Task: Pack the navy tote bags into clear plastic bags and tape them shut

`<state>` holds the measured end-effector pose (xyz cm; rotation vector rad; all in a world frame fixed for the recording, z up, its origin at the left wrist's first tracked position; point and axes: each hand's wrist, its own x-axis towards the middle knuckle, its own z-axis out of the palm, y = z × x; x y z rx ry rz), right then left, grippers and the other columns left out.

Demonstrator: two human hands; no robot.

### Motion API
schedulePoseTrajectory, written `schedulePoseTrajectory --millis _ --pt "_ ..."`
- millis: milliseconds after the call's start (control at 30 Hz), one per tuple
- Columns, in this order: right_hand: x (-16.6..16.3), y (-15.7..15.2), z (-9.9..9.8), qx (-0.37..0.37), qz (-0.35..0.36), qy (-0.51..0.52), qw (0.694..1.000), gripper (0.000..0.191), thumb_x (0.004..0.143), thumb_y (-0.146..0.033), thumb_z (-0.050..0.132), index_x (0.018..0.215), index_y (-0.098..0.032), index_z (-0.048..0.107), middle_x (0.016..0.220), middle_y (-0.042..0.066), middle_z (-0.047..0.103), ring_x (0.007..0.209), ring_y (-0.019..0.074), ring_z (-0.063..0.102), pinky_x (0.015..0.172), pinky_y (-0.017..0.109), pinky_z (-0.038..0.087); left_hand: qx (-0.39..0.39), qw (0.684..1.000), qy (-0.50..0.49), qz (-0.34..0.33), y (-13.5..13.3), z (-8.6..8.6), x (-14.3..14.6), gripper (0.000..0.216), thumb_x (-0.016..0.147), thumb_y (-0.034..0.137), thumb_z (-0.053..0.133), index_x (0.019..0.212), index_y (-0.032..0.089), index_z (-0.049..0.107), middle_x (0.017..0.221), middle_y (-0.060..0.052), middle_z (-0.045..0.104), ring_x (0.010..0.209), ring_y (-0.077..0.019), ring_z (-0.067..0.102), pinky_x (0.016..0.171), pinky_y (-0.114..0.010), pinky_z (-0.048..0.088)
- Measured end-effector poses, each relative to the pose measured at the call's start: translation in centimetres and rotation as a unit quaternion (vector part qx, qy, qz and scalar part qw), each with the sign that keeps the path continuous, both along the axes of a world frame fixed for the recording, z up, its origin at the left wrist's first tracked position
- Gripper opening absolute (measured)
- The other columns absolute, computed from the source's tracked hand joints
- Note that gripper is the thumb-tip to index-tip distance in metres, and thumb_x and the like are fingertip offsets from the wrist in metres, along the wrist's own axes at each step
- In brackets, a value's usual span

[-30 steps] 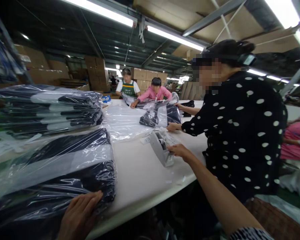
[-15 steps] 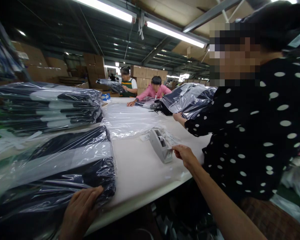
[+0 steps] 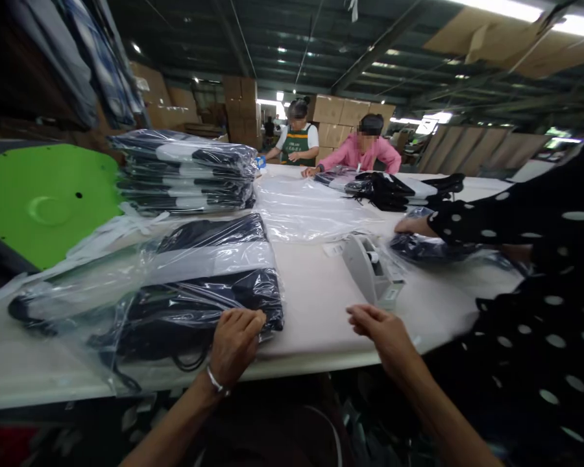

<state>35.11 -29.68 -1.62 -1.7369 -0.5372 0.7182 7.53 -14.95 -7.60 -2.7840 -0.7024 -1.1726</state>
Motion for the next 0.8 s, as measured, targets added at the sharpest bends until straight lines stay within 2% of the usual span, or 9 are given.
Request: schedulePoseTrajectory --millis 67,133,233,367,500,667,800 --pt "-6.2 1.9 0.6 0.040 0.074 0.027 0.996 0.036 0.065 -0.049 0.081 0.076 -0.016 0.075 0.068 0.004 0.068 0.063 0.0145 0.057 0.066 0.029 0.047 0.003 1.000 0.002 0.004 -0.1 0.0 0.1 0.023 0.090 0.006 0.052 0.106 0.020 0.060 0.094 -0.003 0.070 0.089 -0.0201 0.060 0.083 -0.039 0.039" --pt "-11.2 3.7 0.8 0.075 0.110 0.082 0.988 0.033 0.070 -0.048 0.081 0.074 -0.016 0.073 0.066 0.003 0.066 0.060 0.0124 0.054 0.064 0.027 0.045 0.006 1.000 0.008 0.005 -0.2 -0.1 0.1 0.020 0.092 0.008 0.052 0.107 0.020 0.060 0.094 -0.002 0.069 0.089 -0.0200 0.060 0.083 -0.039 0.039" --pt "-15.1 5.5 0.0 0.102 0.112 0.157 0.976 0.034 0.068 -0.046 0.083 0.067 -0.016 0.069 0.063 0.001 0.063 0.055 0.0098 0.051 0.058 0.024 0.041 0.011 1.000 0.008 0.005 -0.3 -0.2 0.1 0.014 0.095 0.013 0.054 0.106 0.020 0.059 0.094 -0.002 0.069 0.089 -0.0198 0.060 0.084 -0.039 0.038" --pt "-15.9 6.4 -1.4 0.094 0.067 0.200 0.973 0.041 0.060 -0.047 0.087 0.063 -0.014 0.064 0.060 0.000 0.060 0.051 0.0071 0.048 0.051 0.022 0.036 0.023 1.000 -0.006 0.002 -0.2 -0.4 0.1 0.011 0.096 0.018 0.056 0.106 0.019 0.059 0.097 -0.002 0.069 0.090 -0.0195 0.060 0.084 -0.038 0.037" --pt "-15.7 6.9 -2.3 0.075 0.019 0.192 0.978 0.048 0.053 -0.049 0.090 0.063 -0.014 0.060 0.056 -0.001 0.058 0.047 0.0057 0.046 0.047 0.020 0.034 0.024 1.000 -0.015 -0.004 0.0 -0.7 0.2 0.011 0.096 0.018 0.056 0.107 0.019 0.058 0.098 -0.001 0.069 0.090 -0.0190 0.059 0.083 -0.038 0.038" --pt "-15.7 7.4 -3.0 0.042 0.003 0.156 0.987 0.048 0.054 -0.049 0.087 0.060 -0.016 0.053 0.051 -0.004 0.054 0.041 0.0053 0.042 0.040 0.020 0.031 0.015 0.999 -0.041 -0.018 0.0 -1.0 0.3 0.011 0.097 0.016 0.052 0.106 0.019 0.058 0.098 -0.001 0.070 0.088 -0.0181 0.060 0.085 -0.037 0.038" --pt "-15.3 7.5 -3.0 -0.008 0.003 0.185 0.983 0.047 0.054 -0.045 0.088 0.063 -0.018 0.051 0.049 -0.007 0.051 0.039 0.0042 0.039 0.037 0.018 0.030 -0.009 0.999 -0.022 -0.023 0.1 -1.2 0.1 0.030 0.097 0.014 0.051 0.127 0.018 0.052 0.099 -0.002 0.069 0.091 -0.0183 0.061 0.089 -0.038 0.038"
